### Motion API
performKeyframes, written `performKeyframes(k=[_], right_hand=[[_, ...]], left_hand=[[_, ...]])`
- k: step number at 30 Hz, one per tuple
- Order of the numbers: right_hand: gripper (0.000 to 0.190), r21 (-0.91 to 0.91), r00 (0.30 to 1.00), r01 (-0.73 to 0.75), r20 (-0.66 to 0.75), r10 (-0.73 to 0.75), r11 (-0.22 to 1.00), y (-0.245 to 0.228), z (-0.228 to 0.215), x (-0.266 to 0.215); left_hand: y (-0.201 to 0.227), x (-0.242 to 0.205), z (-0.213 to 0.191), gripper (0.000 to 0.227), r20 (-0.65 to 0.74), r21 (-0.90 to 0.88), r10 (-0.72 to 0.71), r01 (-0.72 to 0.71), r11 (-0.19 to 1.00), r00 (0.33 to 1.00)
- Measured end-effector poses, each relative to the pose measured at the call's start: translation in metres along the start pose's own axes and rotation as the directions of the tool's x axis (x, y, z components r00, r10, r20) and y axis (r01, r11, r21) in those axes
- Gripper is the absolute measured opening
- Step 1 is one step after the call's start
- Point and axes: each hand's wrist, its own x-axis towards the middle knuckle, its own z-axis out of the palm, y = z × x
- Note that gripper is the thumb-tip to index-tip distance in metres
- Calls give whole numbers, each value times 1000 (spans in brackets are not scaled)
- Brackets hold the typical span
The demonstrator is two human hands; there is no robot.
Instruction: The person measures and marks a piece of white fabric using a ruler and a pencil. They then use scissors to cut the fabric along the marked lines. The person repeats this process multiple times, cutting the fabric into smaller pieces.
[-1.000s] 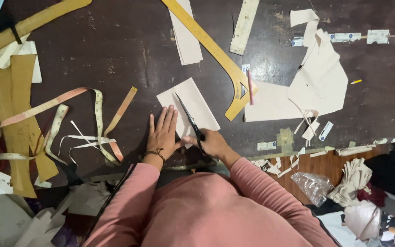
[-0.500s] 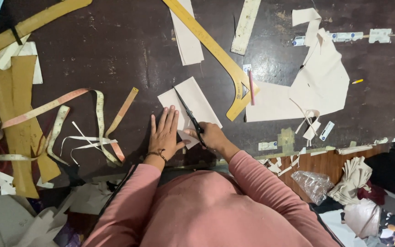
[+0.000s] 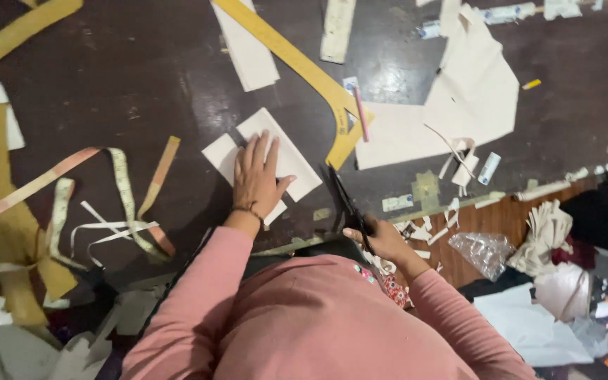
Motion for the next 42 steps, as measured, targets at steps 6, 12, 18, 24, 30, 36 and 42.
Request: performKeyframes(k=[6, 12, 18, 24, 30, 36, 42], right_hand=[[74, -31, 995, 56, 84, -53, 998, 8, 5, -10], [75, -178, 985, 122, 142, -97, 977, 54, 31, -3], [79, -121, 988, 99, 128, -83, 988, 11, 28, -7], [77, -139, 990, 97, 115, -81, 986, 6, 25, -12], [70, -171, 994, 78, 88, -64, 982, 13, 38, -3], [68, -110, 996, 67, 60, -61, 992, 10, 38, -9], [75, -136, 996, 78, 46, -73, 988, -26, 24, -9]], left_hand=[[17, 8, -6, 103, 229, 126, -91, 63, 990, 969], [25, -5, -8, 98, 276, 123, -79, 46, 991, 958], [21, -4, -1, 97, 288, 154, -76, 33, 988, 955], [21, -6, -1, 97, 283, 159, -68, 23, 987, 957], [22, -4, -2, 97, 312, 156, -82, 35, 987, 947], [22, -4, -1, 97, 314, 137, -85, 43, 990, 946], [23, -3, -2, 98, 314, 131, -78, 38, 991, 946]])
